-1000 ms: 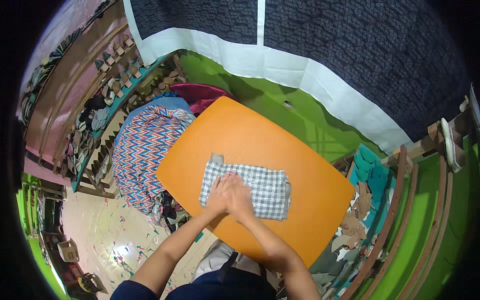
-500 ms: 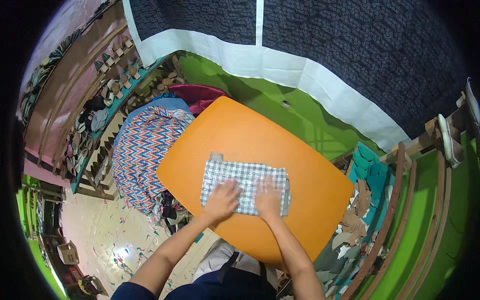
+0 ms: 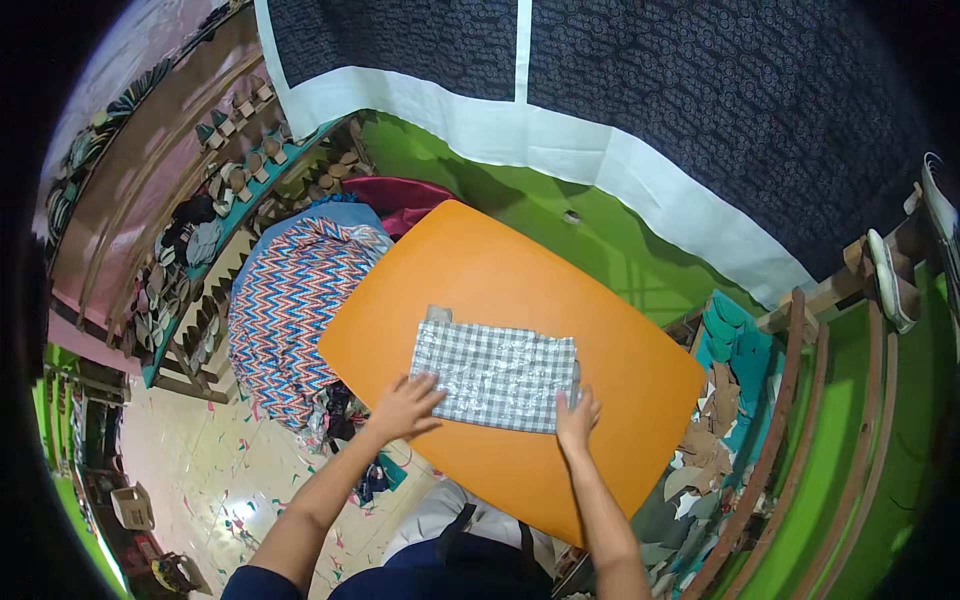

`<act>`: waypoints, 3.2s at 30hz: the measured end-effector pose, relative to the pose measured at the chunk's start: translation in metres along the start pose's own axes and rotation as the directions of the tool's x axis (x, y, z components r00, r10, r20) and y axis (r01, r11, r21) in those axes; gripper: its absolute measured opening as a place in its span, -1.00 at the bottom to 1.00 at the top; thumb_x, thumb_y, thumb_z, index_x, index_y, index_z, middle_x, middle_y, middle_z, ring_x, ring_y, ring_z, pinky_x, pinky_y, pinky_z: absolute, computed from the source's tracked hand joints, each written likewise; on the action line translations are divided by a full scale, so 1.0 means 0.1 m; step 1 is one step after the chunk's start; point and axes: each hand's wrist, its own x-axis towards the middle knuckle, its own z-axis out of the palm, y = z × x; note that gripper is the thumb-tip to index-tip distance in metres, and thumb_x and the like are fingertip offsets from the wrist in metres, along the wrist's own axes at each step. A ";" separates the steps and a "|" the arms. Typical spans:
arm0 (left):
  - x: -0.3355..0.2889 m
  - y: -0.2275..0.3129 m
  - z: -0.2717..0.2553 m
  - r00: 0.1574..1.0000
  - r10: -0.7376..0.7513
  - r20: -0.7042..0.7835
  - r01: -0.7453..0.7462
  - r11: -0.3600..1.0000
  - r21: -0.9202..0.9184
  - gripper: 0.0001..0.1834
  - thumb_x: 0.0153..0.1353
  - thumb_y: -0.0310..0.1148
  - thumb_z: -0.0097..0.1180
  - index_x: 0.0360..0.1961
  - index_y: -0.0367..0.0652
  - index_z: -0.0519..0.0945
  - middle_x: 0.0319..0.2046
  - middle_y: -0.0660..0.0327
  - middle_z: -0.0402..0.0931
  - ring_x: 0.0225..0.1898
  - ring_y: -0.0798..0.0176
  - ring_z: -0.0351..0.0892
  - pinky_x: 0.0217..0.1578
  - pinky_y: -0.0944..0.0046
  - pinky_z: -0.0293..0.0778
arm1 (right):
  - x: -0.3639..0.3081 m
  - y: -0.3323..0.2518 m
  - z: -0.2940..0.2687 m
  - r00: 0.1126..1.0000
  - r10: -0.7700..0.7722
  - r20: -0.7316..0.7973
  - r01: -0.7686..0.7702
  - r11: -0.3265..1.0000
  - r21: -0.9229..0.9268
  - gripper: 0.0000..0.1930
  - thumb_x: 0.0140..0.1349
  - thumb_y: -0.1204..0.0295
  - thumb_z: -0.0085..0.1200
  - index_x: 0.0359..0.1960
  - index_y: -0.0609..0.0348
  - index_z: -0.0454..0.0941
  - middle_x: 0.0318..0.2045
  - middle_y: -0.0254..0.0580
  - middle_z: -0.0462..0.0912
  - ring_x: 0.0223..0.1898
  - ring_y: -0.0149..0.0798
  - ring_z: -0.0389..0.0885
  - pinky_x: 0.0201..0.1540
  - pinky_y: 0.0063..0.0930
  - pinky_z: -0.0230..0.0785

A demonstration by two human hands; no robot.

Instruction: Folding different pieces of fabric on a table in a shoe manufacturing workshop.

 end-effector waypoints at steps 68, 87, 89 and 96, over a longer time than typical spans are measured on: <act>0.07 -0.15 0.05 0.812 -0.503 0.295 0.583 0.698 -0.416 -0.60 0.04 -0.30 0.07 -0.13 -0.27 0.33 -0.28 -0.17 0.43 -0.25 -0.16 0.44 -0.21 0.03 0.34 | -0.98 -0.13 0.67 0.513 -0.760 0.399 0.847 0.374 -0.377 -0.48 0.07 0.21 -0.09 0.10 0.05 0.24 0.13 0.06 0.19 0.16 -0.02 0.16 0.10 0.07 0.02; -0.31 0.06 -0.02 0.898 0.435 -0.067 -0.437 0.861 -0.259 -0.73 0.01 -0.27 0.03 -0.27 -0.18 0.49 -0.32 0.16 0.49 -0.25 0.15 0.48 -0.12 0.20 0.34 | -1.03 0.13 -0.06 0.538 -0.669 0.513 0.769 0.639 0.026 -0.70 0.14 0.27 -0.06 -0.11 0.08 0.46 -0.14 -0.14 0.52 -0.03 -0.07 0.43 0.14 -0.20 0.12; -0.26 0.17 -0.17 0.936 0.254 -0.245 -0.338 0.845 -0.414 -0.80 0.01 -0.31 0.04 -0.36 -0.19 0.50 -0.49 0.14 0.50 -0.41 0.13 0.50 -0.24 0.16 0.37 | -1.06 0.10 -0.18 0.653 -0.635 0.412 0.656 0.747 0.110 -0.73 0.13 0.28 -0.03 -0.21 0.17 0.50 -0.24 0.02 0.55 -0.16 0.01 0.51 -0.08 -0.30 0.34; 0.59 0.36 -0.37 0.862 -0.500 -0.084 0.155 0.418 -0.895 -0.75 0.21 -0.29 -0.07 -0.28 -0.32 0.41 -0.57 0.19 0.46 -0.47 0.34 0.48 -0.40 0.34 0.38 | -0.49 -0.28 -0.18 0.928 -0.320 0.189 0.148 0.785 0.602 -0.75 0.13 0.30 0.06 -0.30 0.25 0.43 -0.48 -0.25 0.47 -0.36 -0.47 0.41 -0.27 -0.64 0.27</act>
